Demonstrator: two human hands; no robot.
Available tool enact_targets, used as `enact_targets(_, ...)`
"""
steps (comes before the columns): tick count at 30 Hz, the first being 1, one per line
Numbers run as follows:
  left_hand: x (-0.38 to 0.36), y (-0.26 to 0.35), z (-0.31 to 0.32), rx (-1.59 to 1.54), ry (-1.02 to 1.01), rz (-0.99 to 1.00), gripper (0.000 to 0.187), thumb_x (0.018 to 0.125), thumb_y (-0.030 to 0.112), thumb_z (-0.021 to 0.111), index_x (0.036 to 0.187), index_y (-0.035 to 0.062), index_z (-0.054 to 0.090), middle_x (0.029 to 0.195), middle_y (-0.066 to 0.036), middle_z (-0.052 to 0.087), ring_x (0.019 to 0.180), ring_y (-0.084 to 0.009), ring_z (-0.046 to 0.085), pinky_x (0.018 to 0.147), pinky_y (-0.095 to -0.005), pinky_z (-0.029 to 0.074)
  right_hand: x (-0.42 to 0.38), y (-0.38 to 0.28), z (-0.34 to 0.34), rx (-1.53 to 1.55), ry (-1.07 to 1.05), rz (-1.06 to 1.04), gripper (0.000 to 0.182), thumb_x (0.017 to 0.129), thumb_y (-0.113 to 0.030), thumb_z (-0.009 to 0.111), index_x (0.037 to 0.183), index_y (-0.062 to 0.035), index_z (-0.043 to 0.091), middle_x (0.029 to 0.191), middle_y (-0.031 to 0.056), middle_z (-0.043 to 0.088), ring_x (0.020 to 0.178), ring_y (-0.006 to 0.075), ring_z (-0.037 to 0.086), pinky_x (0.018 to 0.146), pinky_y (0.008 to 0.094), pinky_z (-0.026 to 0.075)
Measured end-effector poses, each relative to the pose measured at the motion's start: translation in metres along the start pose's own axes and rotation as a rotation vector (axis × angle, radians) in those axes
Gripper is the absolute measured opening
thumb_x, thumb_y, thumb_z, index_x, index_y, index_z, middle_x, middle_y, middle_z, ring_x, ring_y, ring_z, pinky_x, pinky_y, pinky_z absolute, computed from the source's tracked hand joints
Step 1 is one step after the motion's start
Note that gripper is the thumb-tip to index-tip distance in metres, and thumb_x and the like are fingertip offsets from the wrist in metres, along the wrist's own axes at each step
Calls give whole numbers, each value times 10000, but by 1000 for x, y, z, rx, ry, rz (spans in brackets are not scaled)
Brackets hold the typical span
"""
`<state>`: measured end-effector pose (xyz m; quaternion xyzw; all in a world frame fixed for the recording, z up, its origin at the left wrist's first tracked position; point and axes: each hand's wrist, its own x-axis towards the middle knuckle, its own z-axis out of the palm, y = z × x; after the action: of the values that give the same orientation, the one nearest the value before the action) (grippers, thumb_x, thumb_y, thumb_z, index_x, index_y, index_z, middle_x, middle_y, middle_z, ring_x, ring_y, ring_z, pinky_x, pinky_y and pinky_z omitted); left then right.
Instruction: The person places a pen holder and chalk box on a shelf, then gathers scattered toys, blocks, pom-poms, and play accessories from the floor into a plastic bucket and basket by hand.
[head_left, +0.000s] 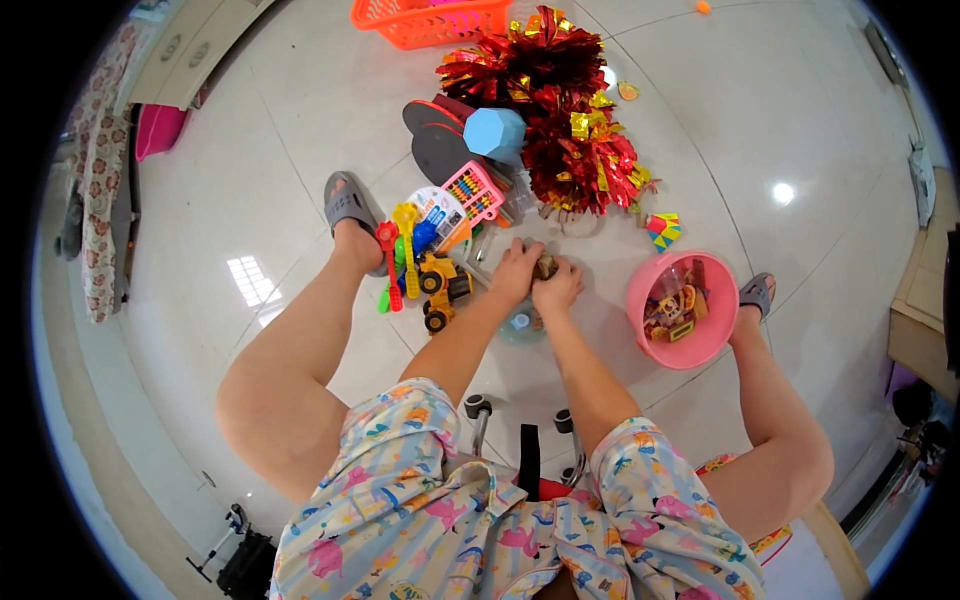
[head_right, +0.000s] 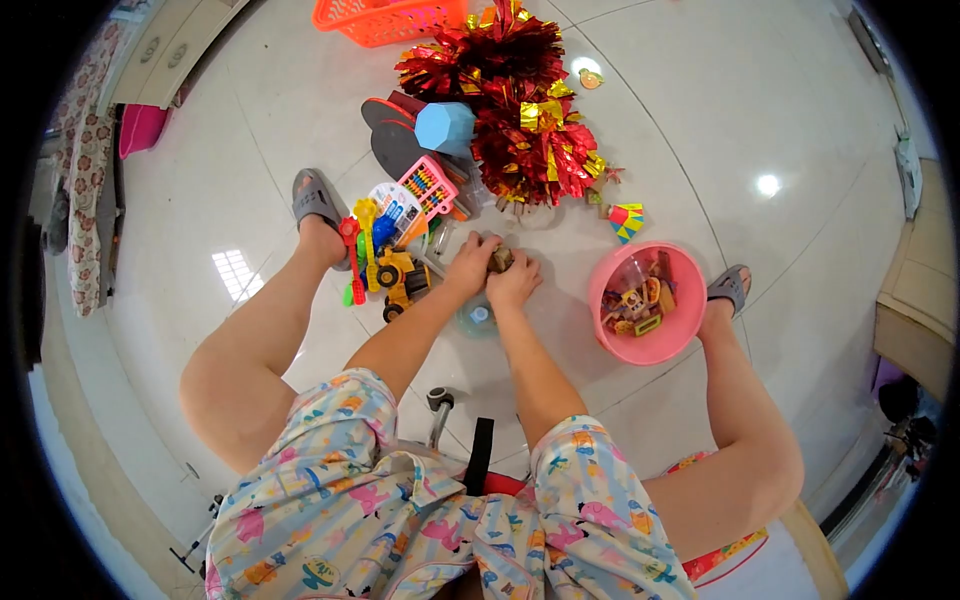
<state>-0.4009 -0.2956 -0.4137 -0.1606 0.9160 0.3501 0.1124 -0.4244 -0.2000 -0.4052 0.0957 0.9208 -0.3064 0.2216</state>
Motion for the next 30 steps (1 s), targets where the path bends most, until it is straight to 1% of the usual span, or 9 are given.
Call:
enact_targets(2,-1,4,-1,3,-11,-2,593,657,56,726,1189,179,495,1111,-173,442,1027,-390,526,846,-440,478,12,18,10,31,1,-90,547,627,-108,735,1151,-96,581,1185,161,509,1195,334,394,1014,473,329)
enact_targets(5,-1,6,-6,11,-40,7,596,651,58,738,1182,188,501,1109,-164,440,1012,-386,539,842,-437,479,14,21,0,30,-17,-151,482,642,-62,716,1109,-55,599,1083,128,570,1061,297,510,920,394,427)
enact_targets(8,0,-1,-3,-71,-30,32,585,623,58,762,1148,157,525,1100,-157,479,1001,-374,553,842,-424,483,36,56,23,466,-163,-83,387,680,-12,689,1059,-10,609,955,84,606,833,209,582,721,279,480)
enact_targets(11,5,-16,7,-219,-4,30,533,589,77,790,1070,106,563,1043,-153,553,958,-353,578,827,-404,487,33,41,-6,975,-459,220,310,725,30,658,1031,17,610,850,48,609,683,128,560,575,212,430)
enact_targets(14,4,-1,-9,-264,-88,-13,486,563,94,807,994,65,585,967,-146,607,905,-316,597,797,-379,489,21,23,-25,1181,-551,335,265,752,28,641,1016,10,618,832,41,605,685,110,551,569,232,420)
enact_targets(20,-4,59,-26,-438,-29,46,432,589,114,799,966,66,593,951,-126,617,859,-260,600,770,-351,487,19,25,-80,1360,-531,207,225,771,7,632,995,26,624,841,58,630,672,117,562,583,233,432)
enact_targets(26,-22,202,-21,-460,47,214,516,627,124,813,1089,83,586,1029,-131,614,950,-285,591,840,-360,483,-16,20,-230,1237,-66,113,168,765,-22,638,919,42,662,755,49,629,582,103,524,552,224,410)
enact_targets(28,-27,233,-3,-514,97,243,631,644,111,806,1215,82,540,1093,-138,607,1010,-278,588,874,-352,476,-11,39,-259,1249,-34,116,183,791,-38,628,951,46,660,825,65,651,674,127,580,622,245,466)
enact_targets(30,-34,250,10,-676,28,190,729,691,118,781,1329,75,430,1168,-149,582,1055,-263,579,907,-344,464,-7,55,-268,1198,170,120,210,817,-51,604,1003,35,652,872,63,657,760,146,604,669,252,483)
